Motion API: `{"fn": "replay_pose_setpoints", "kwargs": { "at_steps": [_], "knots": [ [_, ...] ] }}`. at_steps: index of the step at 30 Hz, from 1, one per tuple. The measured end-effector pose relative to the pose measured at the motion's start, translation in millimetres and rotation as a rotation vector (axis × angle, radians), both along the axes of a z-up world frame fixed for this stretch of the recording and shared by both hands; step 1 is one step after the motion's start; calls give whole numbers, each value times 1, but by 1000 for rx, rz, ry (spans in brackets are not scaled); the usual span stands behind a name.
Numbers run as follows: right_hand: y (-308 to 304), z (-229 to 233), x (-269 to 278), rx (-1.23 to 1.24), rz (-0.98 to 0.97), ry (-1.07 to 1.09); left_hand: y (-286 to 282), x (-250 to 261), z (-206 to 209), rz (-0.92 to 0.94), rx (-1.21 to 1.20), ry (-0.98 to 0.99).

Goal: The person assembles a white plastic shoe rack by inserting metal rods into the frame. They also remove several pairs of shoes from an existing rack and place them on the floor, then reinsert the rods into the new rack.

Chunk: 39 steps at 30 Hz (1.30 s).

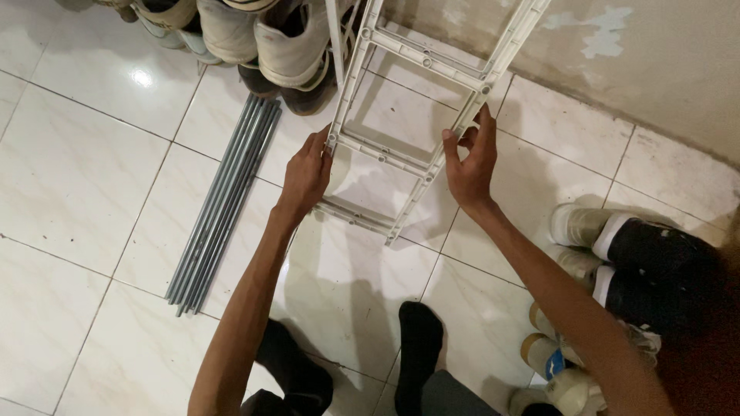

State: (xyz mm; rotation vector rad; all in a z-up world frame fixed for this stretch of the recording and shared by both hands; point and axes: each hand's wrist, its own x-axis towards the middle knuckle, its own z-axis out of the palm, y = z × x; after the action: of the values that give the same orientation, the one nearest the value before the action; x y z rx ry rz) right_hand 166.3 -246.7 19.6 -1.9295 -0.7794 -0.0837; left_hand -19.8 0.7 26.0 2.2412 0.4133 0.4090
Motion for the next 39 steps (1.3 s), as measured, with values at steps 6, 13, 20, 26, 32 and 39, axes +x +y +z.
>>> {"fn": "replay_pose_setpoints", "kwargs": {
  "at_steps": [6,13,20,26,32,39],
  "knots": [
    [6,-7,-2,-9,17,14,5,-5,-1,3,9,19],
    [18,-5,-12,-75,-1,73,17,-17,-7,16,32,87],
    [16,18,-29,-204,-25,152,15,-28,-6,8,-33,118],
    [19,30,-47,-270,-48,174,11,-42,-19,-22,47,19],
    [24,21,-58,-363,-97,205,9,-54,-34,-41,60,108],
    [17,-13,-60,-383,-61,158,13,-65,-54,-58,64,119]
  ]
}}
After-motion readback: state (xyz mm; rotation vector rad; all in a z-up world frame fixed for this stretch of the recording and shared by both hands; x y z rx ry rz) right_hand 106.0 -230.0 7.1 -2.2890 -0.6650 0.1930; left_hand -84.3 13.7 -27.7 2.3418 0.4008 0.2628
